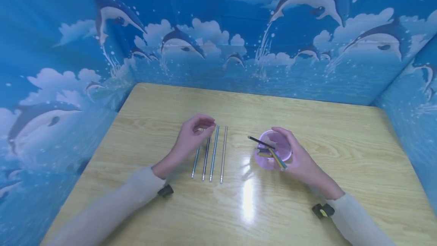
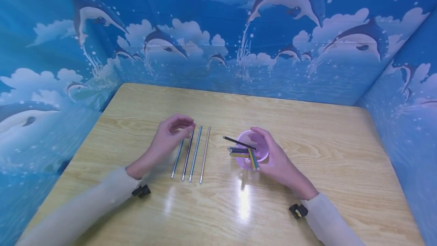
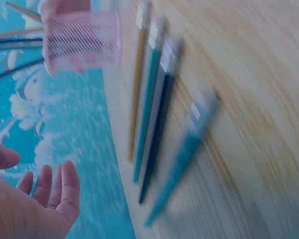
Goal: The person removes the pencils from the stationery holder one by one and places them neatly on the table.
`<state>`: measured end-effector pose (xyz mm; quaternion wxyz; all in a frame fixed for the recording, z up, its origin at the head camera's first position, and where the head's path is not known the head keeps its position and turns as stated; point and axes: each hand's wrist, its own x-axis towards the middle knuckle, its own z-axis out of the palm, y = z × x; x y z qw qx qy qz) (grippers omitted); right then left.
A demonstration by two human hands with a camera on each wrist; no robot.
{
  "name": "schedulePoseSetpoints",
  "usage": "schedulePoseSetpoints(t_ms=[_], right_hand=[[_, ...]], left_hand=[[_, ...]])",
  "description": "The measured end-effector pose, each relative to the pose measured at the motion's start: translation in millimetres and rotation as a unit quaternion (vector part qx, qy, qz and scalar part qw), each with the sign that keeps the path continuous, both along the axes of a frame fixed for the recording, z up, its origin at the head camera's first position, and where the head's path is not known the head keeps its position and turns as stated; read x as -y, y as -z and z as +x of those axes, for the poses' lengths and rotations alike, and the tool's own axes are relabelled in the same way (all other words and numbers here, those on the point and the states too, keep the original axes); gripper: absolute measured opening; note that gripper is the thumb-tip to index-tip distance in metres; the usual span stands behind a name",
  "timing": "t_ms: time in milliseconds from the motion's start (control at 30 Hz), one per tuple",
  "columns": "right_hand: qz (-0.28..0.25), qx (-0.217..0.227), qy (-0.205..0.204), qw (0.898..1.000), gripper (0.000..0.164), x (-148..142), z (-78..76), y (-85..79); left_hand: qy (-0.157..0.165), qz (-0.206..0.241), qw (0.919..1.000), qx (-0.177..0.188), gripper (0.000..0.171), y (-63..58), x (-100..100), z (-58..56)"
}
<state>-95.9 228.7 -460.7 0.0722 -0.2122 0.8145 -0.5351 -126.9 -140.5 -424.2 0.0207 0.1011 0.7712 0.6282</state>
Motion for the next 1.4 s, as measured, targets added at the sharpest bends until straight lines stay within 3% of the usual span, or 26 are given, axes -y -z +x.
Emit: schedulePoseSetpoints(t_ms=[233, 467, 667, 1033, 1400], right_hand=[[0.011, 0.005, 0.006, 1.000, 0.104, -0.7, -0.1, 0.2], [0.010, 0.007, 0.006, 1.000, 0.105, -0.2, 0.0, -0.2], [0.002, 0.011, -0.001, 1.000, 0.103, -0.9, -0.9, -0.5], [0.020, 0.067, -0.025, 0.997, 0.104, -7.2, -1.0, -8.0], [0.052, 0.049, -0.063, 0.995, 0.100, -16.1, -6.5, -10.2]], left_hand=[[0.063, 0.104, 0.9925, 0.006, 0.033, -6.6, -30.5, 14.6], [0.101, 0.157, 0.9825, -0.002, 0.034, -5.9, -54.9, 21.4], [0.114, 0.169, 0.9789, -0.002, 0.035, -8.3, -68.3, 24.7], [0.122, 0.169, 0.9781, -0.003, 0.035, -8.4, -78.3, 26.8], [0.115, 0.171, 0.9785, 0.002, 0.029, -8.0, -83.7, 27.4]])
